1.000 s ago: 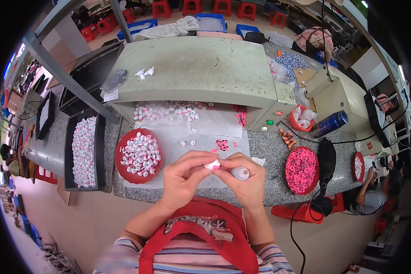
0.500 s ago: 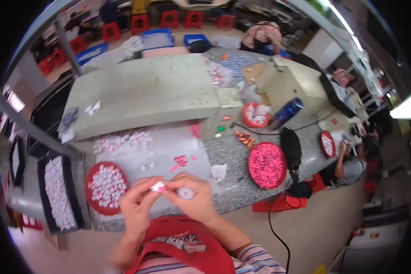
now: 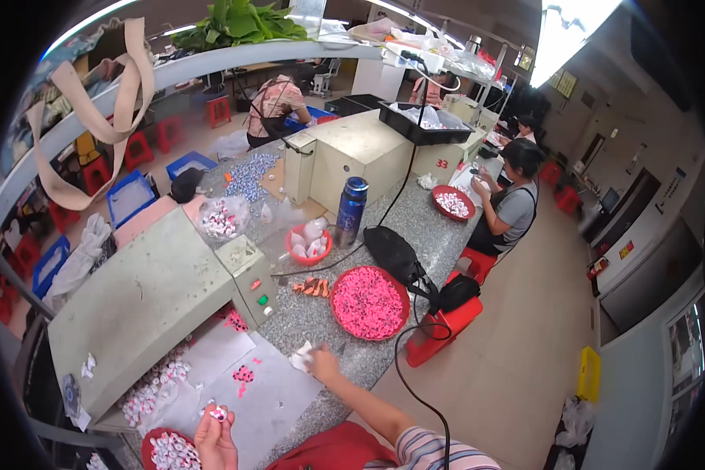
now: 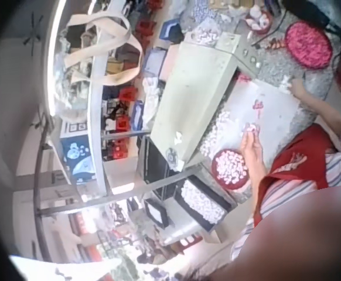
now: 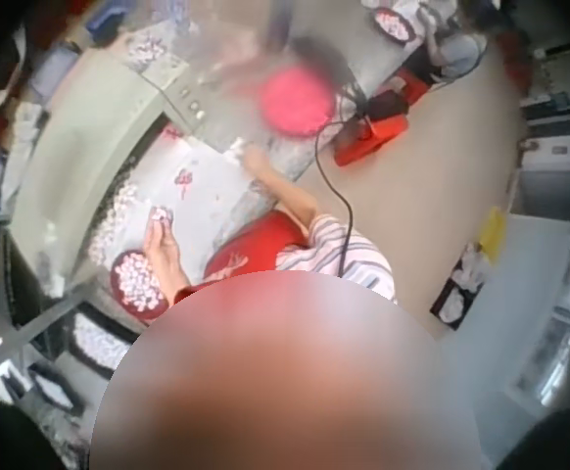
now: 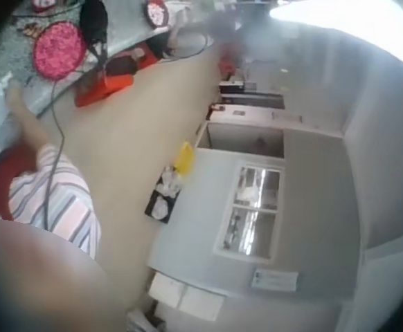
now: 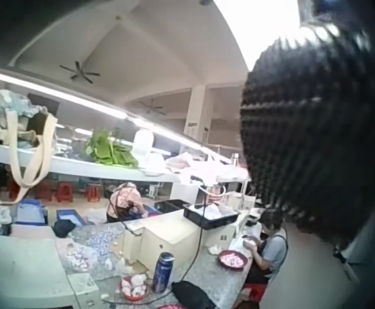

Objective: Assembling small ceramic parts by applying glue from a bottle.

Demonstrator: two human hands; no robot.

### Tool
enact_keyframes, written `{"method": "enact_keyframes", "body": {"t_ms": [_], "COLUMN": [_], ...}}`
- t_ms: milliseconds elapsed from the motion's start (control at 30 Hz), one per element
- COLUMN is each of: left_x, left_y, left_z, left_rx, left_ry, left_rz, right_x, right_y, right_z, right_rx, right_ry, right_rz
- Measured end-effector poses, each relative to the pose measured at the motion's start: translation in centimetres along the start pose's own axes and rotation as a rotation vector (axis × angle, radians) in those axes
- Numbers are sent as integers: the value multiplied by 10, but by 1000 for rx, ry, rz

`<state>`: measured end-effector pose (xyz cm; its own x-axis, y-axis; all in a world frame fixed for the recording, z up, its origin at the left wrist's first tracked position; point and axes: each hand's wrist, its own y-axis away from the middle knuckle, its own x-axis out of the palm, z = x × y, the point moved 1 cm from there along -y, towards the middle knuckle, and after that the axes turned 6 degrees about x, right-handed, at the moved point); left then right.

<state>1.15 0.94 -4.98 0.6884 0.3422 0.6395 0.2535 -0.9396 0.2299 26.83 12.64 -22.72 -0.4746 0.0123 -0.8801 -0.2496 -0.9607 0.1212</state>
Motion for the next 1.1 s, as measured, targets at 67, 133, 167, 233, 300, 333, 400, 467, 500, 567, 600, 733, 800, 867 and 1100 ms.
{"method": "enact_keyframes", "body": {"t_ms": [67, 133, 167, 233, 300, 333, 400, 467, 500, 567, 600, 733, 800, 867, 1100], "left_x": [1, -4, 0, 5, 13, 28, 38, 30, 29, 23, 22, 28, 29, 28, 43], "left_y": [0, -4, -6, -12, -16, -17, -16, -12, -10, -4, 1, 7, 6, 5, 27], "left_z": [4, 13, 17, 15, 16, 15, 19, 18, 15, 12, 12, -12, -13, -6, -15], "left_rx": [-41, -99, -108, -109, -84, -90, -75, -35, -28, -4, -35, -68, -94, -135, 31], "left_ry": [9, -7, 7, 43, 33, 12, -14, -19, -31, -35, -23, 26, 48, 89, -98], "left_rz": [-26, -34, -41, -40, -31, -7, 41, 22, 51, 56, 55, 55, 56, 62, 130], "right_x": [12, 22, 25, -21, -99, -115, -131, -142, -143, -145, -147, -140, -140, -156, -151], "right_y": [12, 0, -2, 11, 40, 50, 72, 89, 94, 98, 100, 73, 65, 82, 120], "right_z": [-17, -22, -17, 39, 105, 121, 146, 167, 170, 169, 164, 123, 113, 134, 163], "right_rx": [-12, -38, -68, 124, 87, -140, -367, -669, -683, -618, -599, -502, -567, -549, -708], "right_ry": [-87, -112, -135, -748, -1013, -1033, -1063, -841, -846, -774, -750, -306, -148, -410, -975], "right_rz": [-104, -79, -58, 221, 390, 323, 330, 233, 277, 388, 396, 181, -96, 22, 357]}}
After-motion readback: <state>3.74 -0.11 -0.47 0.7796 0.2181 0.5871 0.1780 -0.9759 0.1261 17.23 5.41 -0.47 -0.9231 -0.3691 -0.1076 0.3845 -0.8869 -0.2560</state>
